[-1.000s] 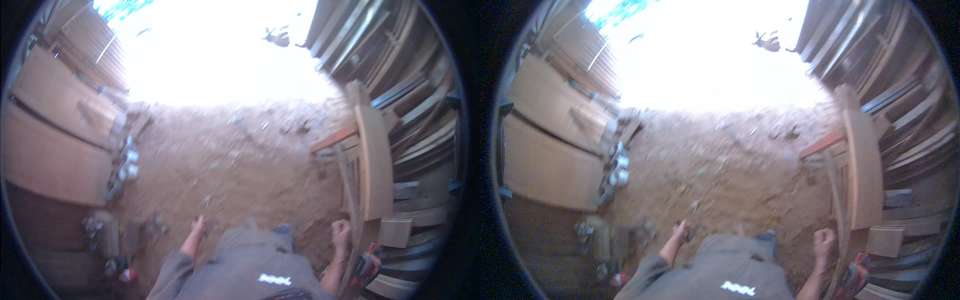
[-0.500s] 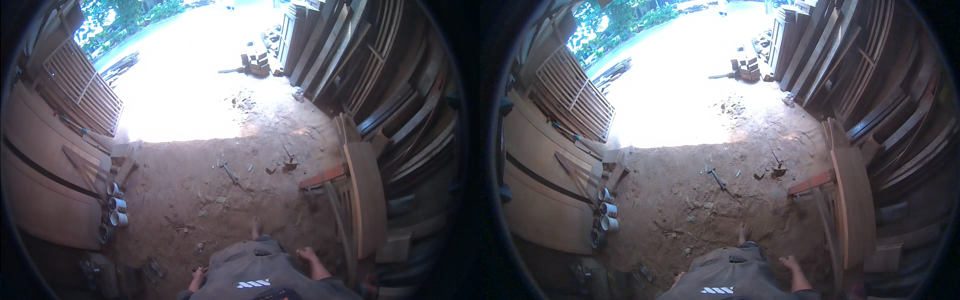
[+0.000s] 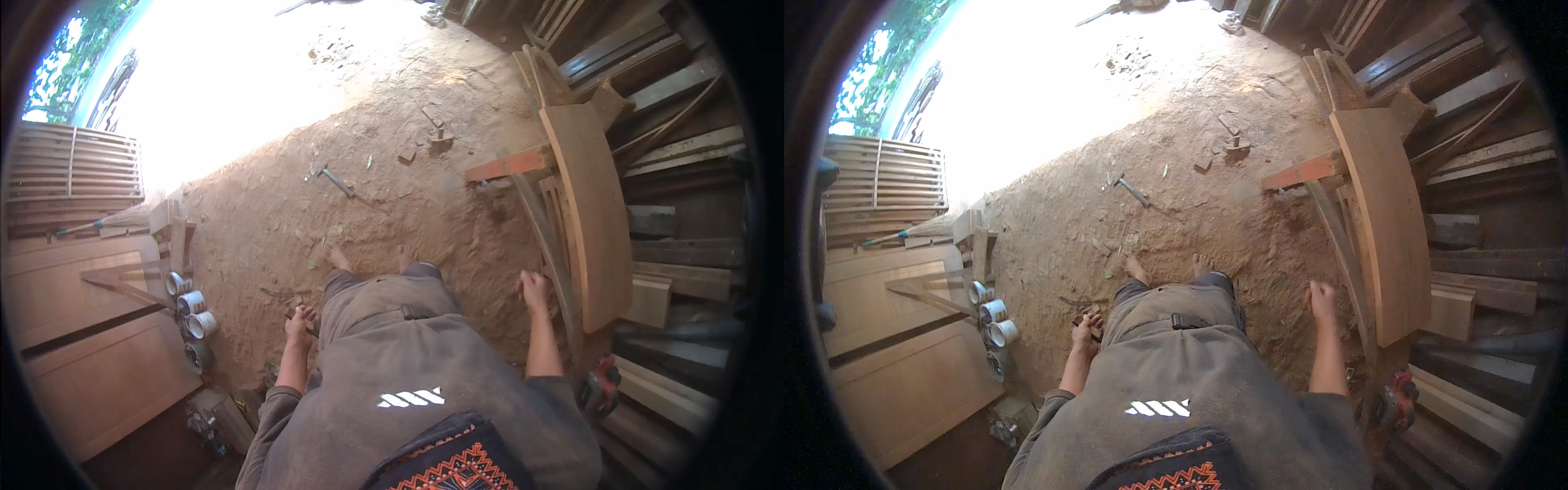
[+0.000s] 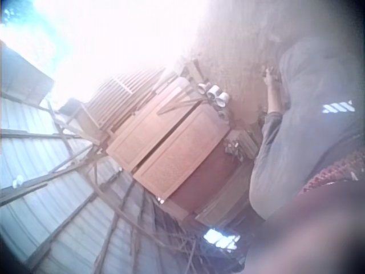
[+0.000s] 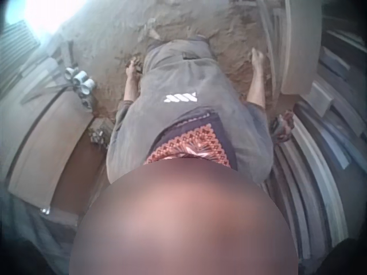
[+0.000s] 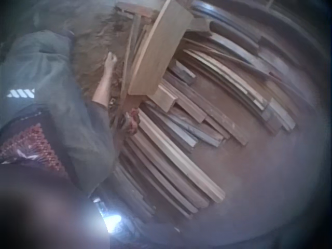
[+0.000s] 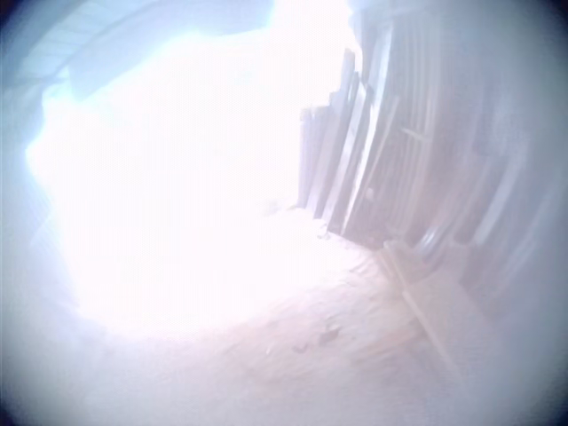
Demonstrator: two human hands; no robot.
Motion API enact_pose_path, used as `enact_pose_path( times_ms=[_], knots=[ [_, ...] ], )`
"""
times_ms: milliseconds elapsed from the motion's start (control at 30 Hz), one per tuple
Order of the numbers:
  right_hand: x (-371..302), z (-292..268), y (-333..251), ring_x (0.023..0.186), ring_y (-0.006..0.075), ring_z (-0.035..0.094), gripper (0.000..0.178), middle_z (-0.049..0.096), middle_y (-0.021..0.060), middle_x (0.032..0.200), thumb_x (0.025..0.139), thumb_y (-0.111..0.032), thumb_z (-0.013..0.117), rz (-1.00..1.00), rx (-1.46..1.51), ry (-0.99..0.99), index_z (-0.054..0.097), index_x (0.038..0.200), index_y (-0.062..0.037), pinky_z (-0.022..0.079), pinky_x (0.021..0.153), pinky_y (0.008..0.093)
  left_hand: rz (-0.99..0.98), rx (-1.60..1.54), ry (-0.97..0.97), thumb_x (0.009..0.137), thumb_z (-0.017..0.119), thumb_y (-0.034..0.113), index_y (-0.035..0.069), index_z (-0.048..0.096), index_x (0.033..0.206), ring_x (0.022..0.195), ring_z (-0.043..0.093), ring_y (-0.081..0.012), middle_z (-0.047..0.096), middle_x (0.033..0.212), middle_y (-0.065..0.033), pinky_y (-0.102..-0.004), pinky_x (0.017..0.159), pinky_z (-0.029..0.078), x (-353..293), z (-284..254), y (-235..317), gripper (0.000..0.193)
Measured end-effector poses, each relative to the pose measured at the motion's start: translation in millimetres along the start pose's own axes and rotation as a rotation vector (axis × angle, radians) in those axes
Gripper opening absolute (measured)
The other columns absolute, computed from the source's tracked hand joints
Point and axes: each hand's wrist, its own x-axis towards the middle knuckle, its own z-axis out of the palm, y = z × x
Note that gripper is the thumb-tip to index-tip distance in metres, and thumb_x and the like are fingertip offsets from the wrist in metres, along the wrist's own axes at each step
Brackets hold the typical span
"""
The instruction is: The person uses a handheld electric sander to smooth the surface of a wooden plank resting on a workbench. They repeatedly move the sander along the plank, flip it over, and continue sanding the other side.
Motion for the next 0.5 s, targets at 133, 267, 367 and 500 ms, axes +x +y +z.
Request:
enact_pose_path(
  times_ms=[133, 267, 367, 500],
  knots=[
    [-26, 11, 82, 0.060, 0.0151, 0.065, 0.034, 0.068, 0.0049, 0.071, 0.104, -0.030, 0.060, 0.304, -0.008, -0.005, 0.067, 0.084, -0.0043, 0.052, 0.054, 0.0332, 0.150, 0.176, 0.023, 0.113, 0.051, 0.032, 0.004, 0.058, 0.125, 0.092, 0.069, -0.0254, 0.071, 0.106, -0.0109, -0.0388, 0.081, 0.056, -5, 32, 26, 0.031],
    [-31, 49, 93, 0.066, 0.0153, 0.070, 0.032, 0.070, 0.0049, 0.076, 0.104, -0.032, 0.064, 0.069, 0.230, -0.144, 0.067, 0.087, -0.0050, 0.053, 0.054, 0.0326, 0.062, 0.250, -0.078, 0.109, 0.060, 0.030, 0.005, 0.059, 0.133, 0.107, 0.067, -0.0247, 0.072, 0.117, -0.0112, -0.0437, 0.088, 0.056, -14, 40, 38, 0.034],
    [-39, 68, 87, 0.069, 0.0141, 0.071, 0.031, 0.072, 0.0044, 0.081, 0.105, -0.035, 0.065, 0.055, 0.443, 0.000, 0.068, 0.094, -0.0056, 0.052, 0.053, 0.0316, 0.052, 0.482, -0.138, 0.109, 0.058, 0.033, 0.002, 0.059, 0.136, 0.108, 0.067, -0.0241, 0.071, 0.120, -0.0111, -0.0431, 0.091, 0.055, -8, 56, 47, 0.041],
    [-59, 71, 113, 0.067, 0.0125, 0.069, 0.031, 0.072, 0.0052, 0.082, 0.105, -0.033, 0.066, 0.112, 0.486, 0.062, 0.068, 0.097, -0.0036, 0.052, 0.052, 0.0306, 0.057, 0.767, -0.170, 0.111, 0.054, 0.036, -0.001, 0.055, 0.142, 0.117, 0.065, -0.0250, 0.070, 0.128, -0.0132, -0.0414, 0.099, 0.053, 6, 90, 60, 0.048]
  ],
)
